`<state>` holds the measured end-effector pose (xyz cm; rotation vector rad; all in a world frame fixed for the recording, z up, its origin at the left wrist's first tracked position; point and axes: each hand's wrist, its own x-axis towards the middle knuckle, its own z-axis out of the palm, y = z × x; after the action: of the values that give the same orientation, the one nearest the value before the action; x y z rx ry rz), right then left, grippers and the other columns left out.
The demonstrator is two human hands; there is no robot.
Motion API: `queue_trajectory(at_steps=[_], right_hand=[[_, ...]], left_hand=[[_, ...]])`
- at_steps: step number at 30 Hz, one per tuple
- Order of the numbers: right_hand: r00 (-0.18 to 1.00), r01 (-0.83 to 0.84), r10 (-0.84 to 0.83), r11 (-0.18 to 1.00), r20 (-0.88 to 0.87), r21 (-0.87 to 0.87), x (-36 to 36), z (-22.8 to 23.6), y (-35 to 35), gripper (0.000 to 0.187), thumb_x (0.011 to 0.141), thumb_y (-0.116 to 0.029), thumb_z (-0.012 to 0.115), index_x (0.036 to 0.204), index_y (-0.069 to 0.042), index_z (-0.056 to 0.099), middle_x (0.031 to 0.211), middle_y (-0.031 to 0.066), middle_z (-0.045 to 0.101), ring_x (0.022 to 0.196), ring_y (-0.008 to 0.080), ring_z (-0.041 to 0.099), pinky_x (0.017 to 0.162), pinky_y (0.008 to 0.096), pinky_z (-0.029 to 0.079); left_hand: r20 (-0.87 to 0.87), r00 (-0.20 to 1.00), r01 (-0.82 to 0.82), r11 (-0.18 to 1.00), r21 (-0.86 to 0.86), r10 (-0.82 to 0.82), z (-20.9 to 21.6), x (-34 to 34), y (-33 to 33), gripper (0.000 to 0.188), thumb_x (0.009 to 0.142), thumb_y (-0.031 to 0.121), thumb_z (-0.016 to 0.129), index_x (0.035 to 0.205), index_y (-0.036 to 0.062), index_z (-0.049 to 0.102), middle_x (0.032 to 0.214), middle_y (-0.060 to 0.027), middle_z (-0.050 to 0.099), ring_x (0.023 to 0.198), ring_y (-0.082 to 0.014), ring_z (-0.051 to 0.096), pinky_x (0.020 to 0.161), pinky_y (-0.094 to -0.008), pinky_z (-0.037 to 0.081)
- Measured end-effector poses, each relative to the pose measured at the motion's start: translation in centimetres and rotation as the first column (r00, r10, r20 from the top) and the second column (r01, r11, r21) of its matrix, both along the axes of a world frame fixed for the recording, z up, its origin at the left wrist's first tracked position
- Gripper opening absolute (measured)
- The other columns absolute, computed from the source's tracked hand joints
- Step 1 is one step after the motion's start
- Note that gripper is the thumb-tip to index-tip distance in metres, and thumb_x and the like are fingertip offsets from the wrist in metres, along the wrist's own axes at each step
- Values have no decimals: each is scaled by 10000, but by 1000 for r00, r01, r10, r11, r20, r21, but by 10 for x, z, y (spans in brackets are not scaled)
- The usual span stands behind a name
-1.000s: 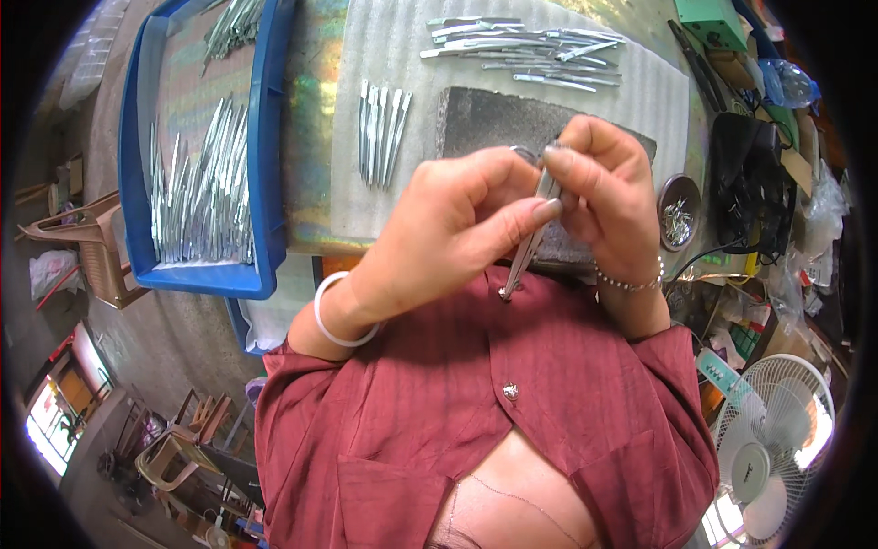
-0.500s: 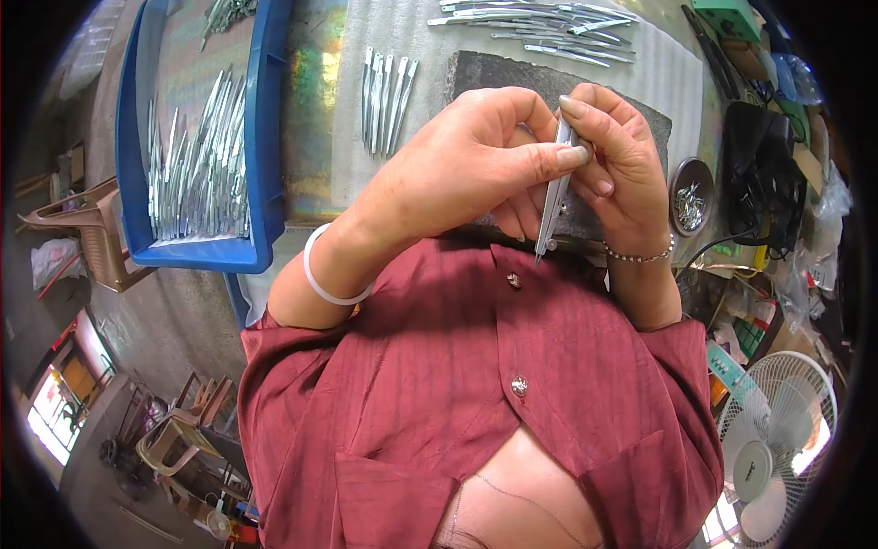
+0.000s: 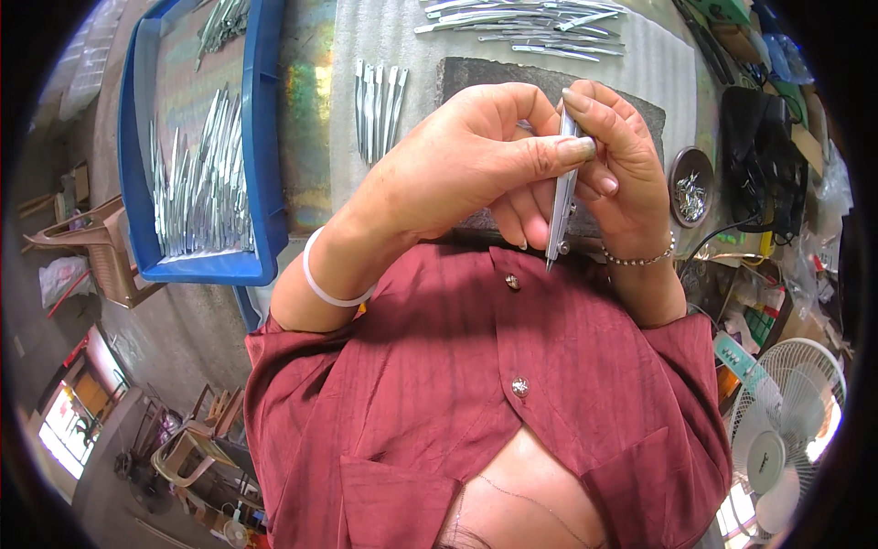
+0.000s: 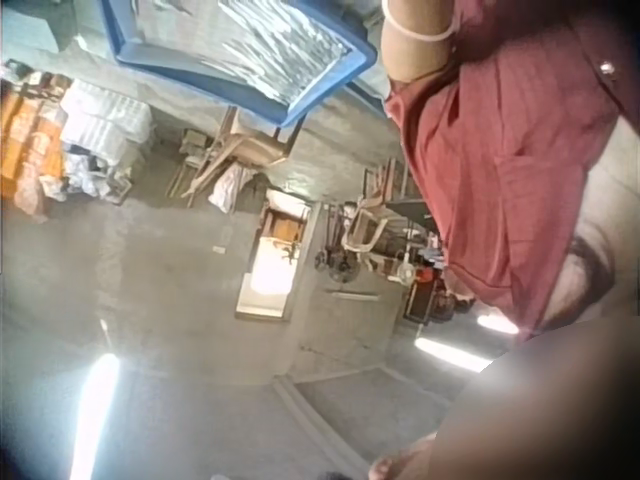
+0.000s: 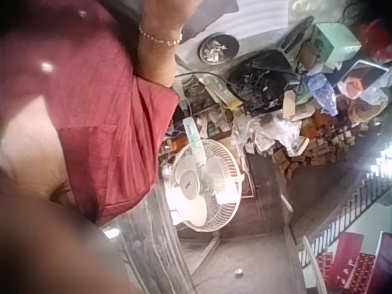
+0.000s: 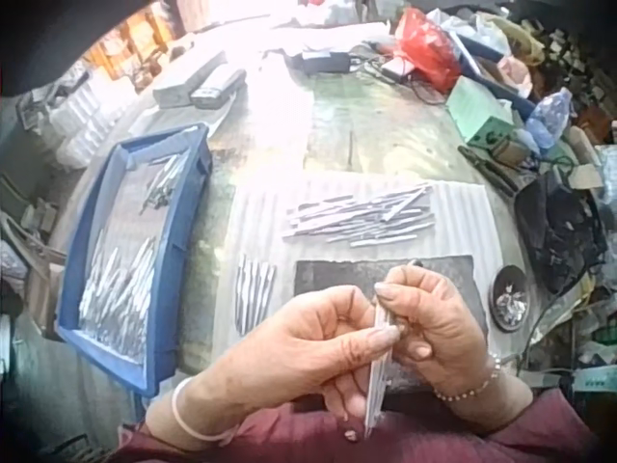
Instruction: Hammering and assembling small metal components at a workbench.
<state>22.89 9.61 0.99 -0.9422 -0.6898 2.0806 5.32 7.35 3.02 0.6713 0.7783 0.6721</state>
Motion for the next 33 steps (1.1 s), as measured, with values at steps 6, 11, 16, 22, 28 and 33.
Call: queue_trajectory(at_steps=[6,11,16,22,28,33], right_hand=[[997,76,-77,995,17,65,2,11,-10,136,897,-169,587,815,-61,578,624,-25,532,372,9,363,327,159,264],[988,141,-145,986,45,91,11,12,-16,150,896,-167,588,794,-59,570,621,-22,533,369,12,352,331,159,263],[984,174,-177,982,33,78,22,8,-19,159,894,-167,588,780,-57,567,616,-21,532,369,13,347,335,163,267],[984,175,-176,983,18,49,28,8,-20,162,894,-171,587,778,-59,568,618,-22,532,387,10,362,339,162,273],[980,196,-195,980,-29,38,32,4,-23,158,892,-171,593,784,-59,570,635,-20,539,391,7,365,339,157,278],[978,205,-205,979,-27,0,36,0,-25,152,888,-160,601,775,-65,565,632,-23,538,388,0,368,339,148,284]], left_hand=[[-22,997,73,995,65,-71,7,2,3,211,910,208,594,896,27,486,618,-41,587,455,-116,609,356,-188,468],[-32,991,134,989,62,-132,11,11,7,218,907,209,599,893,26,482,618,-41,584,449,-129,609,357,-192,469],[-32,984,176,983,43,-175,10,22,10,219,906,210,600,893,26,483,590,-40,577,442,-134,607,358,-196,470],[-45,983,179,983,36,-178,11,30,12,212,909,210,596,892,28,488,566,-37,575,442,-126,608,358,-187,466],[-39,983,181,984,10,-180,11,35,11,209,908,212,597,888,33,491,573,-36,578,444,-122,608,357,-185,465],[8,971,240,971,-24,-240,5,35,16,286,892,220,623,925,-15,463,656,-103,611,488,-179,625,414,-252,520]])
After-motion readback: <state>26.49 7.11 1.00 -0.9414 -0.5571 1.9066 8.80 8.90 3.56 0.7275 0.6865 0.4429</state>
